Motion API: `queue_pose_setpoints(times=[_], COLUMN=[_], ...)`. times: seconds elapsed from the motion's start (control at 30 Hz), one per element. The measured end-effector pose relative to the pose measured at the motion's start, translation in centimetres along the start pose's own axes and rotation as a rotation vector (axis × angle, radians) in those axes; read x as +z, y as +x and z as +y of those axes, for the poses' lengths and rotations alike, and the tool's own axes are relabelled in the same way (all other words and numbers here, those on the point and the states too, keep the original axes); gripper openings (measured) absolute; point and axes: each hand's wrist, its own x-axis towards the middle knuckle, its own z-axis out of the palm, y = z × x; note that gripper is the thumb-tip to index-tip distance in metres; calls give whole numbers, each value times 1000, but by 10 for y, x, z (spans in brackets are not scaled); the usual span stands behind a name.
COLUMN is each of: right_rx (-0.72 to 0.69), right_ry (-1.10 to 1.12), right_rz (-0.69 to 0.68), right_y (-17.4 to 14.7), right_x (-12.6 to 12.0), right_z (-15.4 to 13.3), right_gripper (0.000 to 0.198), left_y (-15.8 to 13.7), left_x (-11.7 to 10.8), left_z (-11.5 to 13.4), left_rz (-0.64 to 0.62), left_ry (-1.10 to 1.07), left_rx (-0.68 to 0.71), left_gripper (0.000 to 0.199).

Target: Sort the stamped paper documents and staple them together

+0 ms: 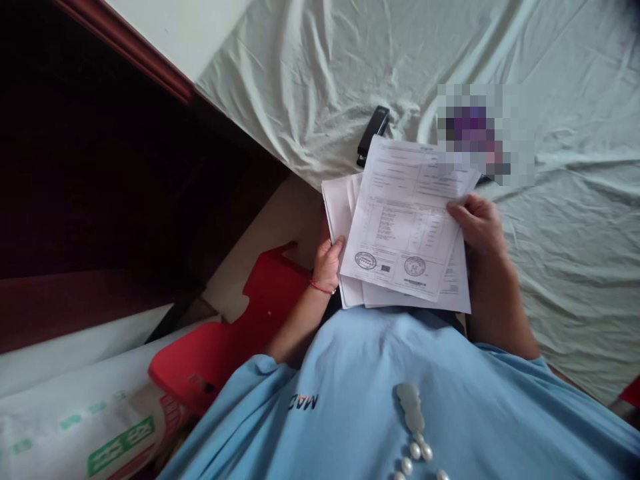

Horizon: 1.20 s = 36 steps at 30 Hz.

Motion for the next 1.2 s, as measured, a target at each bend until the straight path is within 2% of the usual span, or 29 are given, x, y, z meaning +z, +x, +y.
queue_pose_setpoints(times=[0.2,0.4,0.6,0.8,1.03,1.2], right_rx=[-9,-16,-37,-33,-87,-71], right_ry=[21,32,-58,-78,-73,-73], right_rz=[24,-9,3,28,-44,-93], right_y=[2,1,0,1,2,3], right_x=[-2,0,3,4,-1,-1], right_z=[6,1,-4,4,6,7], right_gripper=[11,10,11,26,37,40], left_y=[0,0,-1,-1,-1,1], left_x=[-2,-1,3,5,6,-1], left_z=[-2,-1,-2,-2,0,-6], left_rz=[-10,-15,-42,-25,-19,-71], left_ry=[-13,-5,-11,-14,43,78], left_rx=[5,16,17,20,9,22], left_gripper=[59,58,62,63,60,57])
